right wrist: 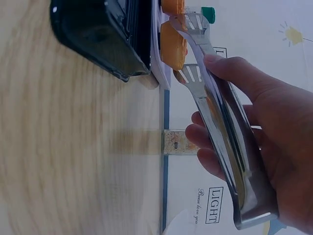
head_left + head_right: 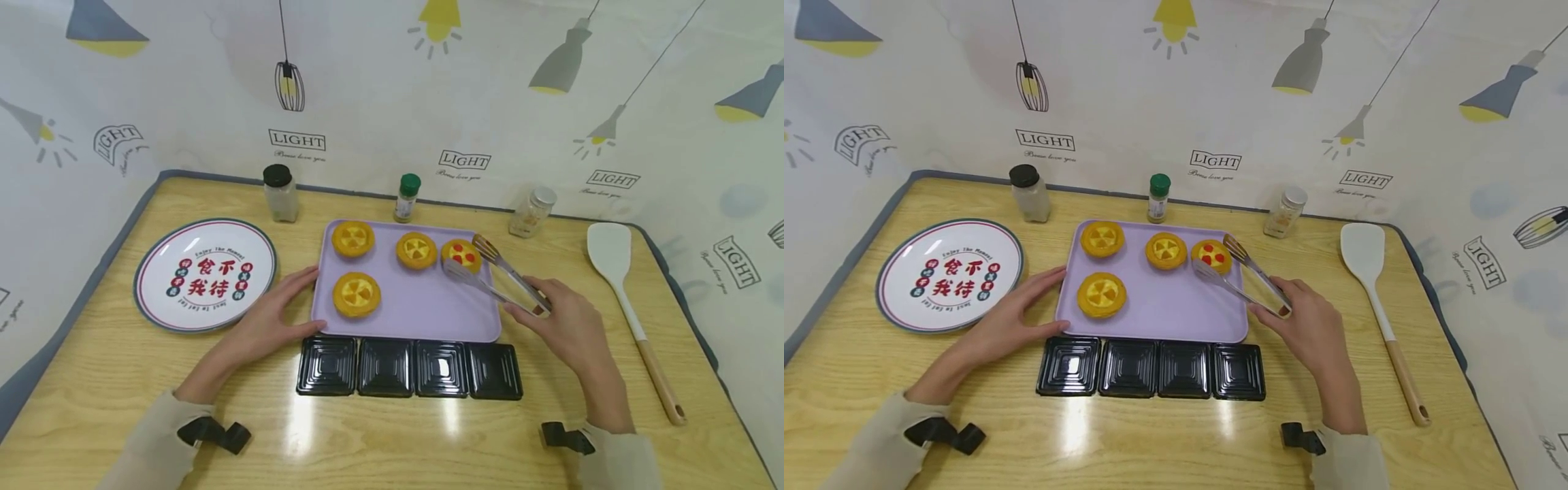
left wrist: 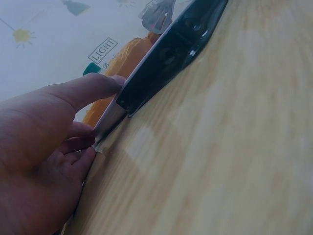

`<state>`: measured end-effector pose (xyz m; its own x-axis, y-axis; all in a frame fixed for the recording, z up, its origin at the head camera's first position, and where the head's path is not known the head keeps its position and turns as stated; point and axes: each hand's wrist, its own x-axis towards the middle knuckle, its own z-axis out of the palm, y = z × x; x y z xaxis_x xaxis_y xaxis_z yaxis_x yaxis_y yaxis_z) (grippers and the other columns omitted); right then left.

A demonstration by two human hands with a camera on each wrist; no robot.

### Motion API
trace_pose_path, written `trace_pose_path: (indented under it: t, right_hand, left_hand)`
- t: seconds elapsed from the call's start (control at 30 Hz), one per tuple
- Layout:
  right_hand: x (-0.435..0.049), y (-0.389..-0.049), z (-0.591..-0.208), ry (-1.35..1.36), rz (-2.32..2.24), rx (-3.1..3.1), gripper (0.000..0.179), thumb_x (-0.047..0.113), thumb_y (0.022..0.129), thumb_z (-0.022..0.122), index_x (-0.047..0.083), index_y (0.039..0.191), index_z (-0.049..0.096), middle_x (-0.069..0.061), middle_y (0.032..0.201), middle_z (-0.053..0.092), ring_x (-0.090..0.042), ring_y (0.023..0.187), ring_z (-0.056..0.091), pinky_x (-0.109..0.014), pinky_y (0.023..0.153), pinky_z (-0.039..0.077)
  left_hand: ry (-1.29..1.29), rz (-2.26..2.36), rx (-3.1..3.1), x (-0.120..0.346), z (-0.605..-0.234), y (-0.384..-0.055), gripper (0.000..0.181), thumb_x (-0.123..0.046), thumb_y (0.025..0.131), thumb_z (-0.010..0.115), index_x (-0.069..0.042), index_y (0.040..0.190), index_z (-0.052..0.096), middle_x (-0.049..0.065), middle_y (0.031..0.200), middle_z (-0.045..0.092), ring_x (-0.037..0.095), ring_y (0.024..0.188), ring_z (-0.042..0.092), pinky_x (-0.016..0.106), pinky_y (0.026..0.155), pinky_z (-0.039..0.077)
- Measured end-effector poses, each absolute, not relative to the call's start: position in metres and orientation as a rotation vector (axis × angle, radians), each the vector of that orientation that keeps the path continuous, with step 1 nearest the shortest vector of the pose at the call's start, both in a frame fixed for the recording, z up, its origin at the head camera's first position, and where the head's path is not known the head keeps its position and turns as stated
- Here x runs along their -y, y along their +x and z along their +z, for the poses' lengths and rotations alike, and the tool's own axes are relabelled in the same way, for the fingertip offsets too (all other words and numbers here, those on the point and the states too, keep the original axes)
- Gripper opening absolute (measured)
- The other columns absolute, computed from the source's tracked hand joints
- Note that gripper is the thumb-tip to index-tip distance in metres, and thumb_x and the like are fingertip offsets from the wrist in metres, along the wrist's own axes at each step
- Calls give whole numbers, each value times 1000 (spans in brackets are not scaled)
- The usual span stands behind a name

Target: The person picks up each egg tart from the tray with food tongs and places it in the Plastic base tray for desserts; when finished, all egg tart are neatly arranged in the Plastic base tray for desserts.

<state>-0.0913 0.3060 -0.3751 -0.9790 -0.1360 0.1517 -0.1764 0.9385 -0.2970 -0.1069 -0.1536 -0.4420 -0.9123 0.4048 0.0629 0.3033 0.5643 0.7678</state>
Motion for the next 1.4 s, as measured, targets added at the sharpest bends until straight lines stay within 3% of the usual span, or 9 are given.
trace_pose_path:
  t: [0.7,1.13,1.27,1.4]
  right_hand:
    - [-302,-94,-378,290,458,2887,54,43,83,78,6,122,67,-6,80,59,-21,61,49,-30,46,35]
    - [-290,-78,-351,440,527,2752,49,33,80,82,10,121,68,-3,89,67,-19,65,61,-33,53,45]
    - [-269,-68,-336,607,581,2671,52,26,75,86,12,121,68,3,95,68,-9,64,61,-25,50,48]
    - [-243,-58,-329,791,640,2637,53,28,75,86,12,123,68,6,95,67,-1,59,54,-14,46,44]
  left_hand:
    - [577,1273,-2670,154,-442,-107,87,-46,83,77,-21,154,33,1,159,26,26,145,22,58,114,19]
    - [594,1280,-2667,154,-444,-107,88,-47,82,77,-21,154,33,2,159,27,26,145,21,57,115,18]
    - [597,1278,-2662,154,-443,-107,88,-47,82,77,-21,154,32,3,159,27,26,145,21,58,114,18]
    - [591,1273,-2667,154,-442,-107,88,-49,83,75,-22,154,32,1,159,26,25,145,21,57,115,18]
